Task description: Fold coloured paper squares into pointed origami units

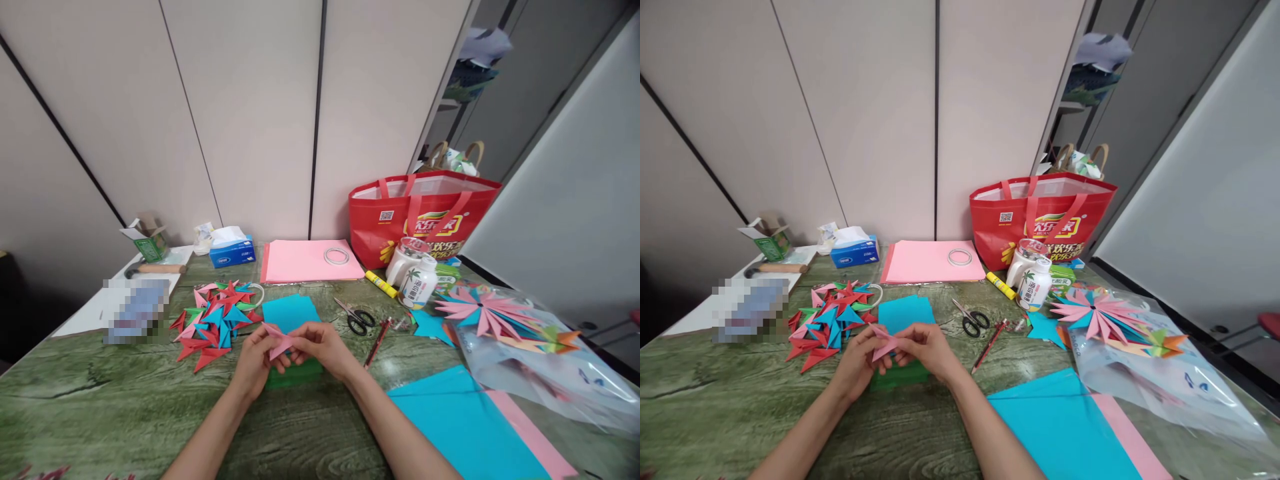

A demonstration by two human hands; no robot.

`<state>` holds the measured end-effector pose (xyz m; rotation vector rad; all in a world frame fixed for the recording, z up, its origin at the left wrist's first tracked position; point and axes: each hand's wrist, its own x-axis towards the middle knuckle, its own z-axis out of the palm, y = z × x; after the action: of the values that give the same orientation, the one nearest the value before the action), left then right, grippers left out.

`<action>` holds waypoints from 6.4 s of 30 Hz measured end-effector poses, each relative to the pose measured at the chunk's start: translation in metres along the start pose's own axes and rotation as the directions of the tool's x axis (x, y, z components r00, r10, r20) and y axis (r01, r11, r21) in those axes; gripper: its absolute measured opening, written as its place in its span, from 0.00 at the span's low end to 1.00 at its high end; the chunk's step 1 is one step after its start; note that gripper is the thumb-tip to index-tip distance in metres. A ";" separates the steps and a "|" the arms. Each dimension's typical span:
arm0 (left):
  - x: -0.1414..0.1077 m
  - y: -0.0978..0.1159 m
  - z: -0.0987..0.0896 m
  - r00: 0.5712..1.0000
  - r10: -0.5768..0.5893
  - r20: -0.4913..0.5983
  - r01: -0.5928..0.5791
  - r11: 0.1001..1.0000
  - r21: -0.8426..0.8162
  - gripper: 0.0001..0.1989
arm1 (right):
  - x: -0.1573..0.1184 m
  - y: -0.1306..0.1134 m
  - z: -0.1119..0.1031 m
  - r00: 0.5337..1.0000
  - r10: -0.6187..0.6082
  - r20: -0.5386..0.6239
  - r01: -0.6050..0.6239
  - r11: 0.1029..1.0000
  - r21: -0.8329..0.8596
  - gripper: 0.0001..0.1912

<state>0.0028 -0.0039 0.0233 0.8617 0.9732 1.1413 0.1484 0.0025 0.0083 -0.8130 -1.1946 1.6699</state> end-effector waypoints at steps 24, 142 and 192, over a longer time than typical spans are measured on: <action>-0.002 -0.003 0.002 0.993 0.057 0.100 -0.068 0.991 0.111 0.13 | 0.002 0.001 0.008 0.982 0.101 -0.159 -0.144 0.946 -0.291 0.15; -0.004 -0.008 0.002 0.952 -0.138 0.272 0.119 0.989 0.085 0.13 | 0.002 -0.003 0.007 0.968 -0.089 -0.234 0.092 0.996 0.003 0.12; -0.004 -0.005 0.007 0.987 0.158 0.043 -0.164 0.939 0.303 0.12 | 0.006 0.006 0.004 0.929 -0.218 -0.299 0.186 0.974 -0.130 0.12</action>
<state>0.0103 -0.0091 0.0214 1.2183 1.0984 1.1341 0.1408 0.0060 0.0038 -0.9425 -1.1042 1.2676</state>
